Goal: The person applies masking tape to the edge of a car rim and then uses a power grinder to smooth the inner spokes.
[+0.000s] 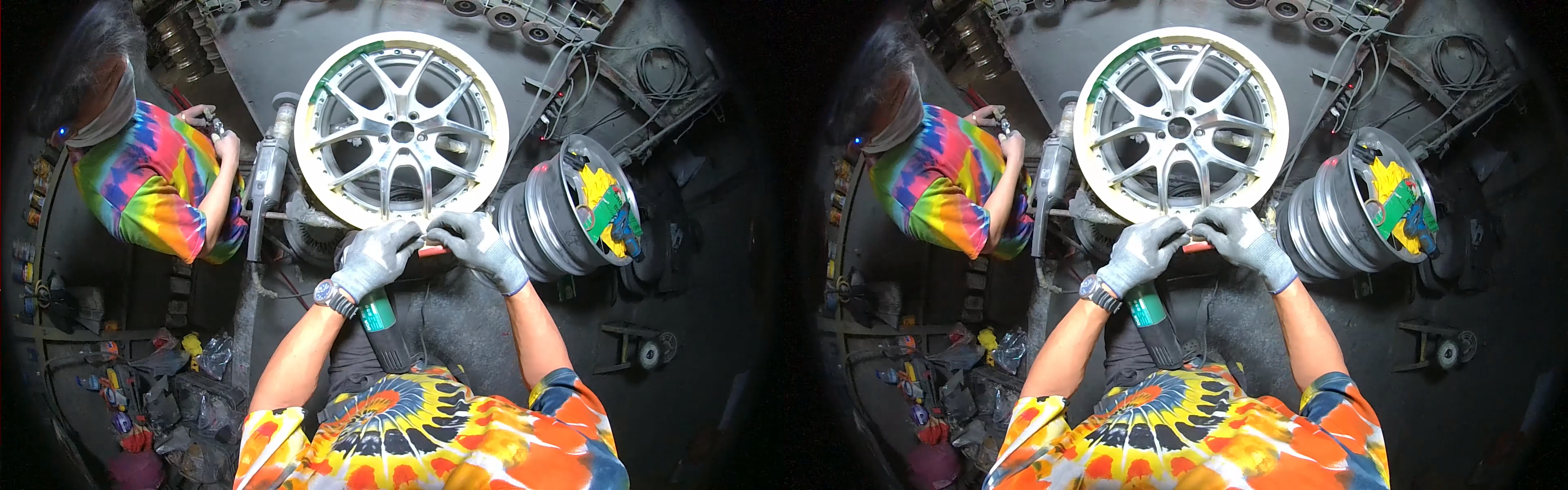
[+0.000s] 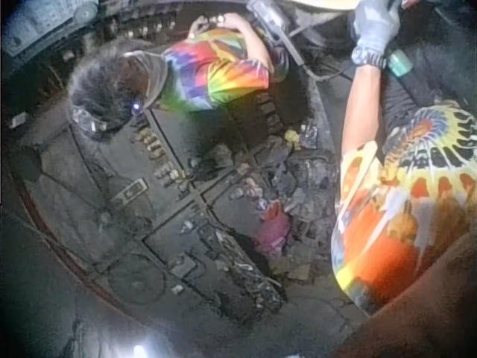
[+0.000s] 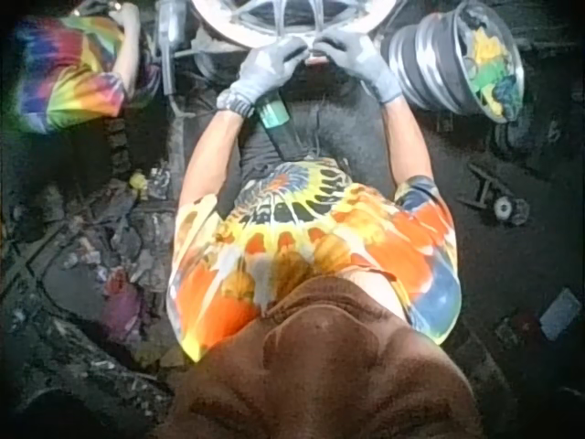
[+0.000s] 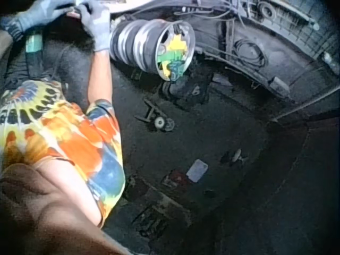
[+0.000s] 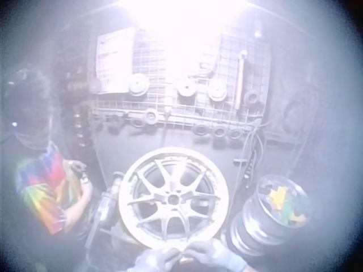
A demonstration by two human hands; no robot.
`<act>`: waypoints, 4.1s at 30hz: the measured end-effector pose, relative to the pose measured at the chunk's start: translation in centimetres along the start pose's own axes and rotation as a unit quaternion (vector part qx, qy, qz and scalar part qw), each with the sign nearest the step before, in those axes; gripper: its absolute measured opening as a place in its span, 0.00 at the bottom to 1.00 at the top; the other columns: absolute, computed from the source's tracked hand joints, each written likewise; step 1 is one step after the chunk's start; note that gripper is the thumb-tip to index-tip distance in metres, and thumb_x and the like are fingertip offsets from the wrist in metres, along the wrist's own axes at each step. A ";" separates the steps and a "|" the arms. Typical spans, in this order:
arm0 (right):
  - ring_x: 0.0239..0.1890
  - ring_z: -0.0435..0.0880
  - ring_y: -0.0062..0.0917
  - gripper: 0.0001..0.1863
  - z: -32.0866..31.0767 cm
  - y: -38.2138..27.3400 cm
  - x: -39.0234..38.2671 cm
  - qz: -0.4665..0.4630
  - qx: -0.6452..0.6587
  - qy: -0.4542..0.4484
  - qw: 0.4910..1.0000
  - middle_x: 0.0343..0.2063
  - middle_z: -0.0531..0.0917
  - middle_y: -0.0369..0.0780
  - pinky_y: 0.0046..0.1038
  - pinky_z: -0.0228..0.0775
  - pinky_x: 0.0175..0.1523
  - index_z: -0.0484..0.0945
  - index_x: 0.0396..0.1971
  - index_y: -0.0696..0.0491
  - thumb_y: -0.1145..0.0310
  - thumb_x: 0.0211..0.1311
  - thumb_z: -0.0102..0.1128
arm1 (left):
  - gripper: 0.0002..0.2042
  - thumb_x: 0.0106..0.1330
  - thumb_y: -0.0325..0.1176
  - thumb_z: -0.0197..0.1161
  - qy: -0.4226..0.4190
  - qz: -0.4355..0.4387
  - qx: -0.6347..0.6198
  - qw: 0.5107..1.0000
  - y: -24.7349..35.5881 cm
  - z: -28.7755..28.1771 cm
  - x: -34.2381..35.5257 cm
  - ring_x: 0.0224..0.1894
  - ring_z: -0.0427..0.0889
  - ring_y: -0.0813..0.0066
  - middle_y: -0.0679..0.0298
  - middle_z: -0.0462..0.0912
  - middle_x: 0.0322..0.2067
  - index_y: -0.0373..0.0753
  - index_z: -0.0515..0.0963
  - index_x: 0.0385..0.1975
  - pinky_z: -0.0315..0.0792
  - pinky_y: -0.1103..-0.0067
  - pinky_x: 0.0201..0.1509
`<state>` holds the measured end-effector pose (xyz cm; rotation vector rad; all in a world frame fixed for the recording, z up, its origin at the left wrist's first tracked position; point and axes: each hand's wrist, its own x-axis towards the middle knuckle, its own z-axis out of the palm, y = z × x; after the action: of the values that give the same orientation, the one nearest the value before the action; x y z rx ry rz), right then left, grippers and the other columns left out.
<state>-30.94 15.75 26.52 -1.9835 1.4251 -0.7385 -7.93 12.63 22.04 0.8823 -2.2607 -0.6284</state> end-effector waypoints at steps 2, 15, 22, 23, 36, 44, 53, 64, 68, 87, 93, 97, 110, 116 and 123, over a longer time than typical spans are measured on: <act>0.35 0.89 0.39 0.11 -0.1 -0.4 0.0 0.029 0.003 -0.018 0.999 0.31 0.88 0.46 0.35 0.80 0.44 0.87 0.42 0.57 0.64 0.72 0.66 | 0.10 0.70 0.36 0.70 -0.005 0.002 0.005 1.000 -0.2 -0.1 0.0 0.44 0.87 0.50 0.55 0.87 0.41 0.39 0.83 0.45 0.82 0.64 0.47; 0.61 0.81 0.41 0.18 0.1 -0.8 -1.4 -0.268 -0.293 -0.006 0.918 0.58 0.82 0.43 0.45 0.72 0.64 0.81 0.45 0.47 0.67 0.54 0.73 | 0.10 0.74 0.39 0.65 -0.047 -0.024 -0.001 0.999 -0.4 -0.8 -0.2 0.46 0.87 0.48 0.54 0.87 0.42 0.42 0.82 0.47 0.81 0.59 0.48; 0.58 0.84 0.39 0.13 -0.9 -1.4 -0.8 -0.298 -0.289 -0.055 0.908 0.57 0.84 0.43 0.42 0.74 0.61 0.80 0.43 0.49 0.68 0.58 0.69 | 0.16 0.71 0.33 0.65 -0.064 -0.014 -0.005 0.998 -1.4 -1.0 -1.3 0.50 0.87 0.49 0.53 0.87 0.48 0.46 0.81 0.57 0.81 0.60 0.54; 0.56 0.86 0.37 0.12 -0.9 -1.6 -0.7 -0.298 -0.283 -0.053 0.910 0.55 0.85 0.42 0.41 0.75 0.59 0.80 0.42 0.49 0.68 0.58 0.69 | 0.17 0.70 0.33 0.65 -0.063 -0.020 -0.020 0.998 -1.6 -0.9 -1.5 0.51 0.87 0.49 0.54 0.86 0.50 0.47 0.81 0.58 0.81 0.60 0.55; 0.39 0.88 0.41 0.09 -2.9 -2.3 2.3 -0.219 -0.196 -0.128 0.947 0.33 0.88 0.42 0.40 0.72 0.46 0.85 0.40 0.49 0.69 0.59 0.72 | 0.14 0.66 0.32 0.67 0.010 -0.009 0.011 1.000 -0.6 0.5 -1.2 0.47 0.85 0.52 0.58 0.84 0.43 0.47 0.83 0.51 0.79 0.60 0.50; 0.34 0.87 0.40 0.08 -2.7 -2.2 3.8 -0.159 -0.160 -0.129 0.966 0.29 0.87 0.43 0.38 0.74 0.41 0.84 0.37 0.53 0.71 0.60 0.75 | 0.07 0.62 0.30 0.67 -0.008 -0.053 0.055 0.997 -1.2 1.7 -1.3 0.43 0.87 0.54 0.59 0.87 0.36 0.44 0.87 0.39 0.80 0.61 0.48; 0.36 0.82 0.18 0.15 -2.5 0.0 6.2 0.155 0.024 -0.157 0.975 0.31 0.85 0.38 0.27 0.75 0.42 0.85 0.39 0.61 0.65 0.61 0.76 | 0.09 0.58 0.28 0.66 0.052 -0.035 0.078 0.995 -0.5 1.4 -1.4 0.38 0.88 0.57 0.62 0.87 0.33 0.44 0.87 0.37 0.82 0.63 0.42; 0.29 0.80 0.15 0.08 -1.6 0.9 7.6 0.222 0.045 -0.169 0.959 0.26 0.84 0.32 0.23 0.72 0.36 0.87 0.32 0.57 0.69 0.64 0.77 | 0.09 0.58 0.28 0.66 0.091 0.014 0.065 0.994 -1.0 1.4 -1.8 0.37 0.88 0.56 0.60 0.87 0.31 0.43 0.87 0.37 0.81 0.63 0.42; 0.26 0.80 0.17 0.07 -0.8 4.3 6.5 0.271 0.231 -0.178 0.917 0.25 0.85 0.35 0.23 0.71 0.31 0.85 0.29 0.59 0.73 0.65 0.73 | 0.12 0.60 0.29 0.67 0.070 -0.003 0.077 0.995 -0.5 1.5 -1.6 0.37 0.88 0.57 0.60 0.87 0.30 0.43 0.86 0.43 0.81 0.63 0.41; 0.40 0.90 0.38 0.14 -0.6 0.0 0.8 -0.133 -0.132 -0.028 0.982 0.36 0.87 0.45 0.35 0.81 0.48 0.86 0.45 0.55 0.75 0.59 0.75 | 0.11 0.67 0.33 0.66 0.053 0.000 0.000 0.999 -0.9 0.8 -1.4 0.43 0.88 0.52 0.57 0.88 0.40 0.46 0.85 0.48 0.81 0.61 0.47; 0.38 0.87 0.23 0.12 -1.2 -0.2 1.2 0.118 0.013 -0.111 0.987 0.35 0.90 0.41 0.28 0.78 0.47 0.86 0.45 0.59 0.72 0.63 0.74 | 0.14 0.65 0.30 0.68 0.024 -0.017 0.028 0.999 -0.4 0.5 -1.4 0.42 0.90 0.55 0.58 0.90 0.43 0.47 0.85 0.51 0.82 0.65 0.45; 0.42 0.85 0.18 0.17 -2.1 -1.3 1.2 0.118 0.031 -0.141 0.982 0.38 0.89 0.37 0.26 0.78 0.50 0.85 0.48 0.59 0.70 0.61 0.76 | 0.15 0.66 0.32 0.67 -0.007 -0.032 0.014 0.999 -1.3 0.8 -1.5 0.44 0.90 0.54 0.57 0.90 0.43 0.47 0.86 0.52 0.83 0.64 0.47; 0.38 0.88 0.23 0.11 -1.9 -0.7 0.7 0.067 0.012 -0.100 0.993 0.34 0.91 0.42 0.28 0.78 0.48 0.88 0.46 0.58 0.70 0.67 0.72 | 0.09 0.71 0.37 0.66 -0.061 -0.052 -0.004 0.997 -1.1 -0.1 -1.0 0.44 0.89 0.53 0.57 0.90 0.40 0.45 0.87 0.46 0.81 0.60 0.46; 0.30 0.82 0.18 0.09 0.8 0.6 1.1 0.230 0.265 -0.011 0.936 0.31 0.87 0.37 0.21 0.73 0.37 0.86 0.43 0.57 0.68 0.68 0.71 | 0.10 0.71 0.40 0.66 -0.056 -0.086 0.034 0.994 -1.2 0.2 -1.4 0.37 0.89 0.51 0.55 0.88 0.32 0.45 0.84 0.48 0.80 0.60 0.41; 0.28 0.82 0.18 0.10 0.9 0.6 0.4 0.278 0.310 0.018 0.909 0.31 0.87 0.36 0.21 0.74 0.34 0.86 0.43 0.57 0.66 0.70 0.68 | 0.15 0.68 0.32 0.70 0.067 0.049 -0.008 0.997 -0.8 0.3 -1.1 0.39 0.90 0.55 0.57 0.90 0.40 0.45 0.84 0.53 0.82 0.63 0.43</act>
<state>-30.61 15.35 25.50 -1.0177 1.4408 -0.8236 -7.19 12.97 20.97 0.7782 -2.1616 -0.5260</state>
